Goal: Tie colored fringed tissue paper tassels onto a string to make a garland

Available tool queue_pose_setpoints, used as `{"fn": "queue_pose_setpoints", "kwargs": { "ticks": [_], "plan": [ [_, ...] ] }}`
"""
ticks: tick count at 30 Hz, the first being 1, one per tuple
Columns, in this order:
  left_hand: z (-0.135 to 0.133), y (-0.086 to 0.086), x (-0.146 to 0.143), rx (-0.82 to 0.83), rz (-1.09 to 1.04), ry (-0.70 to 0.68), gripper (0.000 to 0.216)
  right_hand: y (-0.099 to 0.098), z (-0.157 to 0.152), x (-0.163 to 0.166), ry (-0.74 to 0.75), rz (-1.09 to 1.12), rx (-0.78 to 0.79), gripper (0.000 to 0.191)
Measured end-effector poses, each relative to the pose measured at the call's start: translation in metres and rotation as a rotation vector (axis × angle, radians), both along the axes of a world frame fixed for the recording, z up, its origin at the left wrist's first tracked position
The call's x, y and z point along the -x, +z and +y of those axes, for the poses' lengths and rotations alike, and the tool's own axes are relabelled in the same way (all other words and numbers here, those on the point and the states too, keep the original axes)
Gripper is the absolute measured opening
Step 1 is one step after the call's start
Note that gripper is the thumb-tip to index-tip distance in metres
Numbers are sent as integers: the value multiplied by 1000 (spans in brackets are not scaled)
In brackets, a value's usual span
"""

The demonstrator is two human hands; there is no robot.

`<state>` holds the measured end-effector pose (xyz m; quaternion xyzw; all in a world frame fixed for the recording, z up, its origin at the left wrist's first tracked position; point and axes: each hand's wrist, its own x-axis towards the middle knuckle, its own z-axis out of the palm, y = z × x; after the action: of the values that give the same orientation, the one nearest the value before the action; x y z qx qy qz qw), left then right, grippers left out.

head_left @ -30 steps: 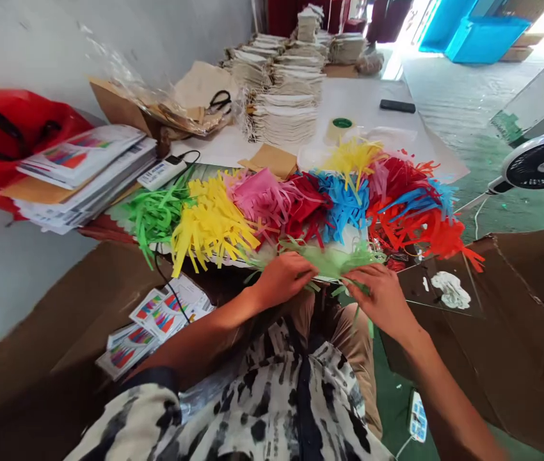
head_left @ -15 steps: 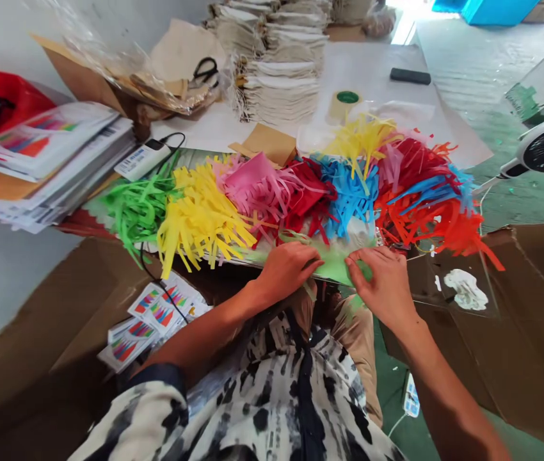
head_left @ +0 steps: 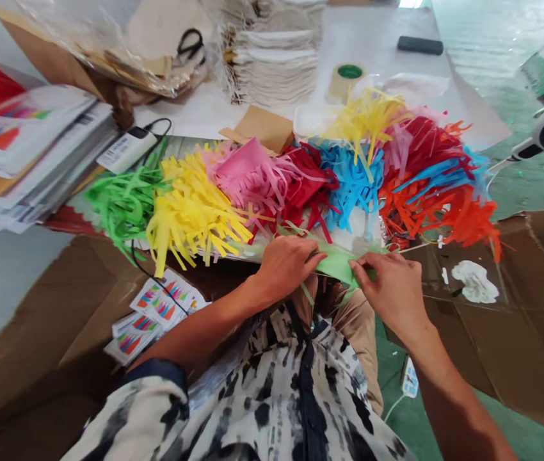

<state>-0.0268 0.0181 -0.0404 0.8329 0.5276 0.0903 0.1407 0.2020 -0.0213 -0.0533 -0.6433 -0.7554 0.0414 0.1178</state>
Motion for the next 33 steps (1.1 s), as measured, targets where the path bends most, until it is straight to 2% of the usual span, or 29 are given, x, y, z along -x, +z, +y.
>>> {"fn": "queue_pose_setpoints", "kwargs": {
  "ticks": [6,14,17,21,23,25,28,33],
  "plan": [
    [15,3,3,1,89,57,36,0,6,8,10,-151,17,32],
    [25,2,-3,-23,180,47,42,0,9,8,-3,-143,32,29],
    [24,1,-2,-119,170,-7,38,1,10,7,-4,-132,49,30],
    [22,-7,7,-424,-9,-113,31,2,12,6,14,-140,71,30],
    [17,-13,11,-595,-123,-231,23,2,13,5,28,-149,83,29],
    [8,-21,13,-692,-180,-378,19,2,13,4,36,-150,88,29],
    [-7,-35,11,-671,-157,-504,23,2,12,3,35,-143,80,29],
    [-15,-51,11,-525,-140,-491,37,3,11,5,30,-135,65,28]
  ]
}}
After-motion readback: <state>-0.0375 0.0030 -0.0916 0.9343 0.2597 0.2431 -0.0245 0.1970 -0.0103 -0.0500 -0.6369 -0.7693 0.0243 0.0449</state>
